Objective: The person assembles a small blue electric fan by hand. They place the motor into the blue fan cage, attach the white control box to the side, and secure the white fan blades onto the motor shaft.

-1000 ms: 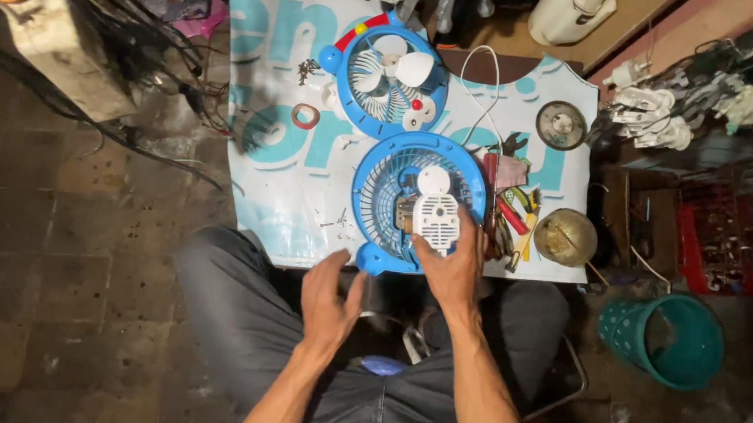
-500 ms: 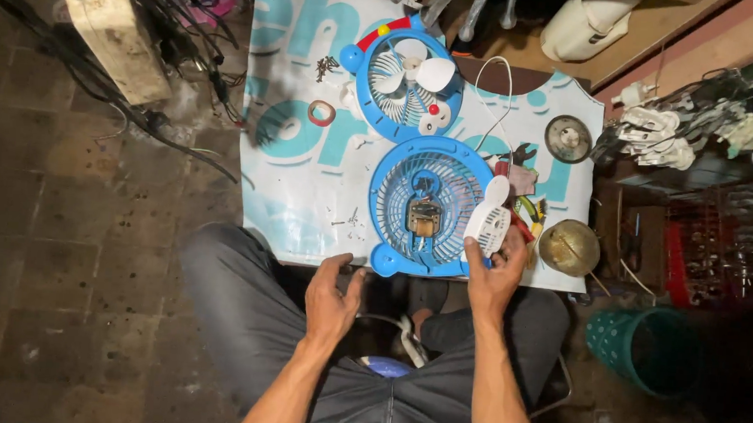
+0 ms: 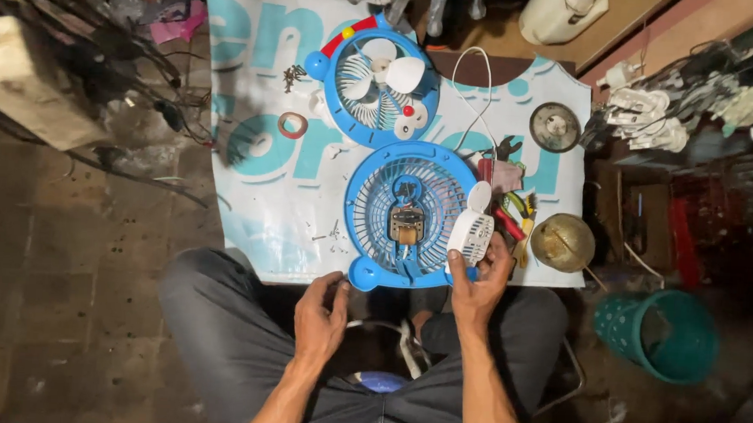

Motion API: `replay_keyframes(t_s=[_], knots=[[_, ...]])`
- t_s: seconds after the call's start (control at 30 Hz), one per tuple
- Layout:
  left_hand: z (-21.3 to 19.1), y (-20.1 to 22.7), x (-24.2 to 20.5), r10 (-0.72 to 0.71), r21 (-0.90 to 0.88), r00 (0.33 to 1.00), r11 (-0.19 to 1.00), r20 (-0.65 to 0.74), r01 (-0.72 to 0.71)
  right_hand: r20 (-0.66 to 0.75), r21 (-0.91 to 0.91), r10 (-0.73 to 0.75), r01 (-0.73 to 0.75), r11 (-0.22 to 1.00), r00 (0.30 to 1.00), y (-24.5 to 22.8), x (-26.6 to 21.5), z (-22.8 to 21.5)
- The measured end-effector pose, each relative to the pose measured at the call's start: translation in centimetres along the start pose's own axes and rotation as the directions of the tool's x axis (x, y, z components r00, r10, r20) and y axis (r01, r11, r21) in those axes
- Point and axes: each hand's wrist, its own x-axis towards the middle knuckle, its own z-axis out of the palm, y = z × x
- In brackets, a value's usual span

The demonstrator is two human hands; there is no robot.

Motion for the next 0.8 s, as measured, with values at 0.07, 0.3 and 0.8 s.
replay_keyframes(t_s=[0.07, 0.3, 0.8], knots=[[0.1, 0.2, 0.6, 0.044, 0.011, 0.998, 0.999, -0.037, -0.044, -0.008, 0.032, 0.014, -0.014, 0.999, 1.000, 0.0, 0.1, 0.1], [4.2, 5.7, 9.8, 0.627, 0.272, 0.773, 0.763, -0.092, -0.587, 0.001, 0.089, -0.015, 0.015, 0.996, 1.000, 0.5, 0.5, 0.5], [11.5, 5.4, 18.3, 0.329, 0.732, 0.875, 0.485, 0.354, -0.478, -0.026, 0.100, 0.038, -0.035, 0.994, 0.999, -0.4, 1.7, 0.6]])
